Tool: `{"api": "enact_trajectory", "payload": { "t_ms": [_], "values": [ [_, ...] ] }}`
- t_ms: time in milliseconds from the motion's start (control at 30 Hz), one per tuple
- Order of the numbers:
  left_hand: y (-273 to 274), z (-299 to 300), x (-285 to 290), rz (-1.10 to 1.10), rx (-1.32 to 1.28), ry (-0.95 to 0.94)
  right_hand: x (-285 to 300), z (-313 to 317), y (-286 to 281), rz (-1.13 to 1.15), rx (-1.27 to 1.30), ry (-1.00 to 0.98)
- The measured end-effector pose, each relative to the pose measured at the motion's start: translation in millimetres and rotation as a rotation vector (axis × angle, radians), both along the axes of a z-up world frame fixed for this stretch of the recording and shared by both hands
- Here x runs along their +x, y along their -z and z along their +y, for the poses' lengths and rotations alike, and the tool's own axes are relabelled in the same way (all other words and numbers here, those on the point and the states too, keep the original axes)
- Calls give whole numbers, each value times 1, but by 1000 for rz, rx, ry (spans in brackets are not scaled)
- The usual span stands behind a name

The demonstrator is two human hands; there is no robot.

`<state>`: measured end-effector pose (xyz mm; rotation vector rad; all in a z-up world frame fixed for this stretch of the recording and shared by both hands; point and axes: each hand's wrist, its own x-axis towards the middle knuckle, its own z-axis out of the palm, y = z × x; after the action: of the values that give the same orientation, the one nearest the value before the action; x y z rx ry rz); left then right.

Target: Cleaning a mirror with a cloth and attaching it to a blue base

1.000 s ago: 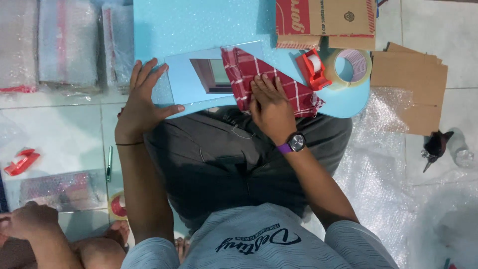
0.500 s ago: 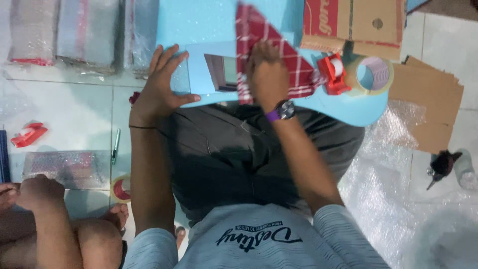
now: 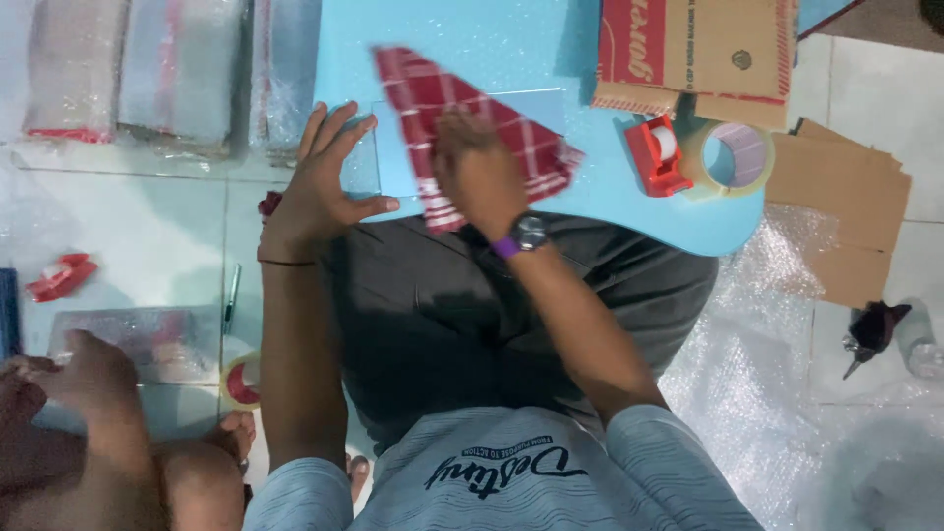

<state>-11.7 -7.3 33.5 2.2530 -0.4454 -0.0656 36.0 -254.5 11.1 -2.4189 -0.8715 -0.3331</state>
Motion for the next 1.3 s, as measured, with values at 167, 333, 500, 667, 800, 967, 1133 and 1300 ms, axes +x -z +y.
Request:
{"api": "enact_trajectory", "payload": {
  "t_ms": [167,333,500,667,800,967,1133,1300],
  "values": [
    [-1,3,0,29,57,-21,-2,-77,0,77,-28,241],
    [-5,-6,-1,52,21,-71,-10,-75,3,3,-74,308],
    [5,-3,-1,50,40,-125,-27,-57,-16,-9,-47,289],
    [9,-1,-1,-16,37,-114,-29,-62,12,24,31,175],
    [-43,-33,-22,-212,345,-214,-41,-64,-29,154,255,169],
    [-71,-98,-63,-414,-228,-253,-45,-68,-5,893,1400,164],
    [-38,-126,-64,-647,-330,-323,-64,-54,-83,1180,1843,187],
    [-59,-131,-78,-51,-582,-268,-76,-57,-60,1362,1982,-52]
  ]
}}
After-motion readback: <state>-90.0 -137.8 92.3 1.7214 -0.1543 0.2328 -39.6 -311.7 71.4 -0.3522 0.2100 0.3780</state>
